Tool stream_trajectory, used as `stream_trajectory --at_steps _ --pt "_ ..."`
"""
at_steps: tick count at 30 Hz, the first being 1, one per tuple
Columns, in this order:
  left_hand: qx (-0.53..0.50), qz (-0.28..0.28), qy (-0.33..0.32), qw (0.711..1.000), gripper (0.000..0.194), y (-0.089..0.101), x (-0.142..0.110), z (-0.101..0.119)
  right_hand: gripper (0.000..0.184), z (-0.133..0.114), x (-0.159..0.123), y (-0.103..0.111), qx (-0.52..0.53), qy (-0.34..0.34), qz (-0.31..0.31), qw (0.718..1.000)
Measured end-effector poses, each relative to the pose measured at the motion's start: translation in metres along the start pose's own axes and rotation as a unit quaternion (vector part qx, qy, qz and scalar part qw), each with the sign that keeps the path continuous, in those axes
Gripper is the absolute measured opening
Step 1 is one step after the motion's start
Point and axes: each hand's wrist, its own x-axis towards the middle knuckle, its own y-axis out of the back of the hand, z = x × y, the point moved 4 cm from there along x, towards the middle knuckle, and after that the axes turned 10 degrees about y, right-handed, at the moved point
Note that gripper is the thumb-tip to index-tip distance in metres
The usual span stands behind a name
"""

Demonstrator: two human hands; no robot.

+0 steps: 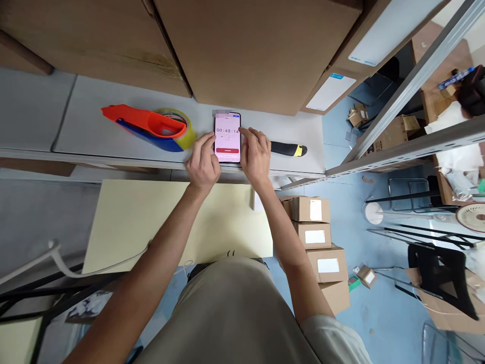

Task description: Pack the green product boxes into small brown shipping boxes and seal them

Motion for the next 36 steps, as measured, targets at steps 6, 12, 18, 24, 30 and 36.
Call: stream_trajectory --at_steps 6,12,18,24,30,36 --pt "0.008 -0.004 -0.007 1.000 0.055 0.000 0.002 0.007 0.051 0.002 0.001 0.001 -0.023 -0.003 0.030 0.999" --pt "0.002 -0.014 -0.006 1.000 0.050 -0.004 0.006 0.007 0.051 -0.006 0.011 0.008 -0.047 0.022 0.030 0.998" --pt "-0.036 -0.020 0.059 0.997 0.049 0.009 -0.009 0.025 0.059 -0.029 -0.010 0.018 -0.045 -0.016 0.045 0.998" --pt "-0.079 -0.042 0.126 0.988 0.048 0.056 -0.181 0.019 0.066 -0.101 -0.196 0.007 -0.004 -0.061 -0.015 0.998" --pt "0.002 -0.190 0.288 0.939 0.031 0.095 -0.360 -0.052 0.061 -0.135 -0.415 0.014 0.043 -0.198 -0.117 0.972" --pt "-0.001 -0.146 0.315 0.938 0.033 0.115 -0.379 -0.062 0.070 -0.127 -0.427 0.020 0.054 -0.243 -0.080 0.965"
